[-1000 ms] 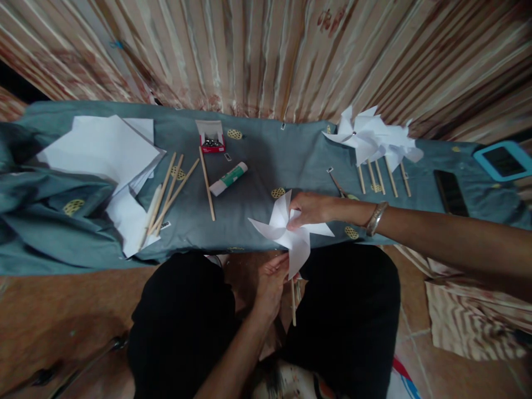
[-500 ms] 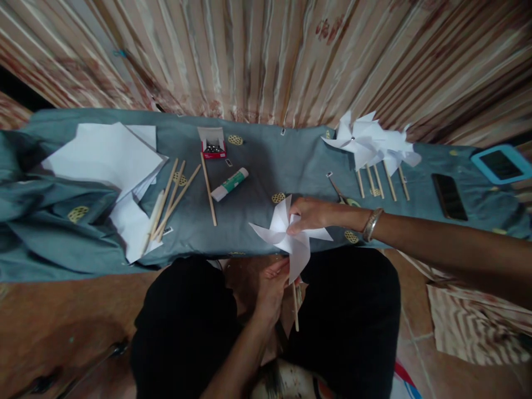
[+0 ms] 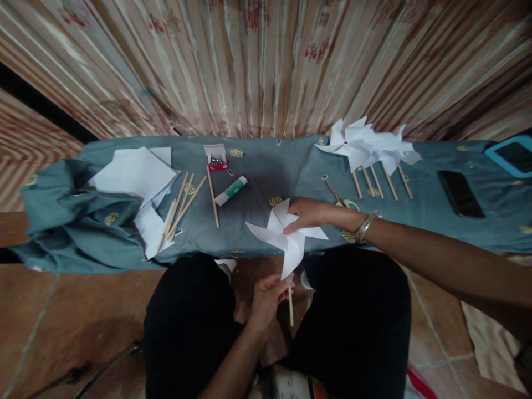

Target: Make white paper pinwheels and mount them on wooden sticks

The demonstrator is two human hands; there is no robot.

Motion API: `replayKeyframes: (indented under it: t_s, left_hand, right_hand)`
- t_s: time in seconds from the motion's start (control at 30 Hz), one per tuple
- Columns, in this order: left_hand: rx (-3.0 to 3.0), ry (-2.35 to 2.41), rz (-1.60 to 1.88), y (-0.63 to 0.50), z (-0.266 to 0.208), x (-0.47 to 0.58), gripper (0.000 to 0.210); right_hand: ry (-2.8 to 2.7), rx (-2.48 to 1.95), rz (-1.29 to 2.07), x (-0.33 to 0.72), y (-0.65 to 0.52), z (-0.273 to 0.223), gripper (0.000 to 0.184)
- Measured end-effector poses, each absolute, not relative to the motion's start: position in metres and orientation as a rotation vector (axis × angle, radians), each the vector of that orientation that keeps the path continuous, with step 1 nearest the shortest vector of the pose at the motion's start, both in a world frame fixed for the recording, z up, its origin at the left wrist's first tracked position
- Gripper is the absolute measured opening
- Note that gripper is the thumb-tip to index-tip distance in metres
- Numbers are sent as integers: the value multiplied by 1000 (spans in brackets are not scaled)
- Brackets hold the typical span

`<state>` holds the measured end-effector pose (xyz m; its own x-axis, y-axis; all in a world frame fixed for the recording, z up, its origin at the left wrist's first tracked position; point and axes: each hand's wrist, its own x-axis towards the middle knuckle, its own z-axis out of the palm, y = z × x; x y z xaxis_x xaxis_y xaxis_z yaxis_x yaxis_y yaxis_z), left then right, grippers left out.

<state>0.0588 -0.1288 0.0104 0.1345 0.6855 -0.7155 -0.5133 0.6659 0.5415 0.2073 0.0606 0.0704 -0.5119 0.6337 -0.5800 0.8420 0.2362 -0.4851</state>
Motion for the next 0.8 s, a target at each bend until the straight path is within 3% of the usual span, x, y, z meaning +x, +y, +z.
replayKeyframes:
  t_s: [0.33,0.53,0.8]
  left_hand:
    - [369,1177,952,-112,37,58,39]
    - [451,1140,1040,-87,61,59,35]
    - [471,1047,1091,-18,80,48,39]
  right_hand:
    - [2190,1890,-1665,242,37,106,63]
    - [2110,2377,-2369,259,45,111,62]
    - [1873,3014,-2692,242,68,73,48]
